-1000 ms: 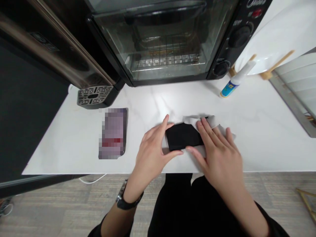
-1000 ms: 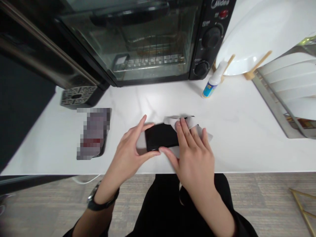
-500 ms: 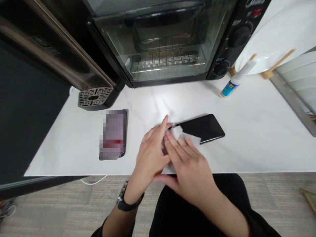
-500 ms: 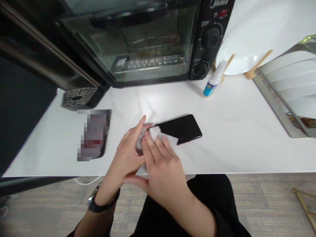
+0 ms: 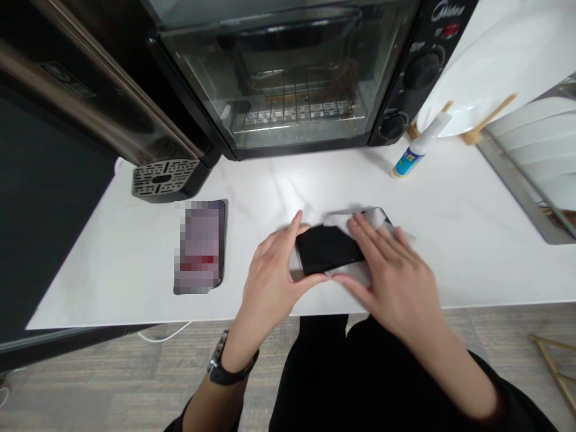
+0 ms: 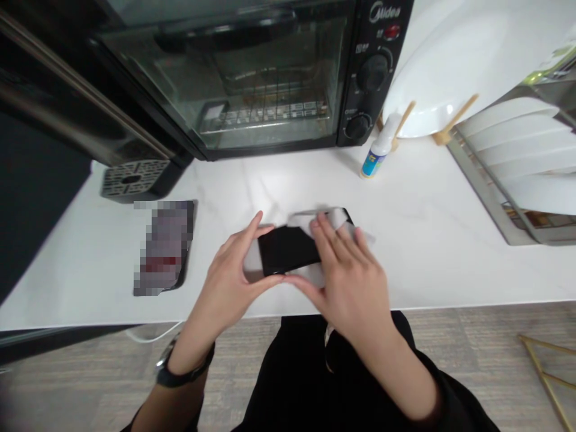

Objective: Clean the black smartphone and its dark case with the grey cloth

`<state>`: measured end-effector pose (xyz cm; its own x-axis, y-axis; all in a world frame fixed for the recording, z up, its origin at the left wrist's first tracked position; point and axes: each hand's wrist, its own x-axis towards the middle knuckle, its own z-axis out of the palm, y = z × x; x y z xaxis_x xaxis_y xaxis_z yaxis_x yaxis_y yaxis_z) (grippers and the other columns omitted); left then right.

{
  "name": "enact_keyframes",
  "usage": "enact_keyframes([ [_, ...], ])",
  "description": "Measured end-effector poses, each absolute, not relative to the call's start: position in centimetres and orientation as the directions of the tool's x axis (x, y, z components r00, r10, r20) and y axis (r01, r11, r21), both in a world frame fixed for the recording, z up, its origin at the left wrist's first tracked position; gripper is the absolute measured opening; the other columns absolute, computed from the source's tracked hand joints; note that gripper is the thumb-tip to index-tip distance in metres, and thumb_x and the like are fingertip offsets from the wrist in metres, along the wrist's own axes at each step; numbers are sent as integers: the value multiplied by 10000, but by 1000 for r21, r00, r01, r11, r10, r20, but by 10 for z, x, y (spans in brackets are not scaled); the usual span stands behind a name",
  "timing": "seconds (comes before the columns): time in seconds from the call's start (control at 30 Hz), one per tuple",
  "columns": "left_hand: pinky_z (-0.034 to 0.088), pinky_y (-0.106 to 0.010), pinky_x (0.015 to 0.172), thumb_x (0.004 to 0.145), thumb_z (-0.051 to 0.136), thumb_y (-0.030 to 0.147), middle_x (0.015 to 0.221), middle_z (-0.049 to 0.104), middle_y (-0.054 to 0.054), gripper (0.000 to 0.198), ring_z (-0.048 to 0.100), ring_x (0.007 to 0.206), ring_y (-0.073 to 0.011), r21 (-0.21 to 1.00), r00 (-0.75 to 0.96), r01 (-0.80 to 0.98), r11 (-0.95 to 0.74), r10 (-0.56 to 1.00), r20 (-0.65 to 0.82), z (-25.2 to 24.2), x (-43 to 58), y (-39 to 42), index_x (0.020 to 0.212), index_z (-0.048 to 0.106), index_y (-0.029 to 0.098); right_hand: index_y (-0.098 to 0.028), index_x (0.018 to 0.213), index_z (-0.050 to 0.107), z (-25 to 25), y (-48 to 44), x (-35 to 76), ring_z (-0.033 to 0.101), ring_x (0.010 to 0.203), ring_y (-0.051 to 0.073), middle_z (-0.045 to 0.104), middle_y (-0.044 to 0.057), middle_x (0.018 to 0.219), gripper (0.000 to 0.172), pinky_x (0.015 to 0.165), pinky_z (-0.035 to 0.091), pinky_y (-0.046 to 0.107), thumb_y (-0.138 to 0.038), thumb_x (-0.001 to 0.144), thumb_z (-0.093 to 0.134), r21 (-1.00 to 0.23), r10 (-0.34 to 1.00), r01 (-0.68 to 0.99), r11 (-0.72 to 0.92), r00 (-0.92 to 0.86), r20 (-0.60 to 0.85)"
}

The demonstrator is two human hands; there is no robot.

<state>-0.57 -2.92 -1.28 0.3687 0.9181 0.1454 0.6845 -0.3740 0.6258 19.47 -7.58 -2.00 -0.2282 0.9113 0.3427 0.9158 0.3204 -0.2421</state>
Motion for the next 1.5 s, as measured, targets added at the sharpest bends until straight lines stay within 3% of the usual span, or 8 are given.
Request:
enact_keyframes([
  [0.13, 446, -522, 1164, 894, 813, 307, 1491, 638, -92, 994, 581, 1377, -294, 625, 357, 694, -358, 924, 134, -13, -6, -29, 1684, 210, 333, 19, 1537, 496, -19, -76, 183, 565, 1437, 415, 456, 224, 1640, 1097, 1224, 450, 592, -875, 902, 452, -268, 877, 858, 439, -344, 337],
  [0.23, 447, -509, 1168, 909, 785, 262, 1500, 635, -75, 961, 576, 1385, -279, 628, 353, 693, -354, 926, 133, -13, -6, -29, 1680, 218, 345, -68, 1507, 559, -17, -76, 181, 578, 1442, 338, 506, 132, 1628, 990, 1247, 444, 540, -859, 935, 401, -331, 831, 765, 553, -477, 287],
  [0.4, 432, -537, 1181, 791, 918, 431, 1504, 634, -87, 1157, 574, 1384, -307, 607, 356, 704, -367, 923, 145, -12, -5, -30, 1686, 192, 334, -35, 1550, 497, -18, -75, 201, 605, 1390, 432, 499, 195, 1620, 853, 1188, 451, 674, -702, 1020, 459, -219, 920, 948, 232, -140, 365],
  [0.57, 453, -483, 1172, 859, 864, 292, 1494, 637, -53, 1062, 580, 1376, -270, 607, 357, 702, -373, 922, 154, -14, -6, -30, 1681, 195, 365, -33, 1515, 532, -21, -89, 181, 590, 1429, 347, 502, 163, 1621, 874, 1205, 495, 536, -738, 1005, 444, -324, 846, 792, 517, -418, 329],
  [0.73, 469, -531, 1157, 797, 891, 496, 1469, 640, -88, 1137, 591, 1345, -308, 550, 393, 718, -427, 901, 186, -15, -4, -32, 1683, 201, 319, -96, 1577, 480, -23, -77, 209, 601, 1402, 402, 494, 153, 1634, 735, 1211, 434, 650, -605, 1048, 487, -266, 929, 944, 197, -94, 357],
  [1.03, 543, -510, 1126, 878, 786, 535, 1393, 613, -116, 650, 579, 1359, -304, 440, 633, 590, -677, 726, 267, -11, -14, -54, 1437, 598, 261, -128, 1643, 386, -24, -51, 225, 492, 1490, 440, 381, 136, 1705, 656, 1212, 377, 737, -487, 1095, 414, -292, 945, 929, 227, -138, 296],
  [1.23, 485, -569, 1206, 921, 777, 427, 1528, 566, -108, 410, 547, 1417, -308, 379, 659, 561, -736, 674, 335, -11, -11, -54, 1284, 694, 255, -143, 1607, 428, -12, -89, 225, 555, 1471, 266, 487, 83, 1644, 567, 1276, 414, 560, -398, 1101, 460, -380, 827, 734, 563, -510, 239],
  [1.5, 414, -623, 1239, 890, 658, 697, 1642, 485, -120, 698, 473, 1502, -324, 249, 837, 432, -867, 488, 248, 4, -11, -45, 1456, 619, 292, -188, 1646, 369, -26, -97, 276, 589, 1435, 289, 504, 121, 1630, 581, 1229, 466, 580, -300, 1090, 494, -357, 922, 864, 354, -257, 291],
])
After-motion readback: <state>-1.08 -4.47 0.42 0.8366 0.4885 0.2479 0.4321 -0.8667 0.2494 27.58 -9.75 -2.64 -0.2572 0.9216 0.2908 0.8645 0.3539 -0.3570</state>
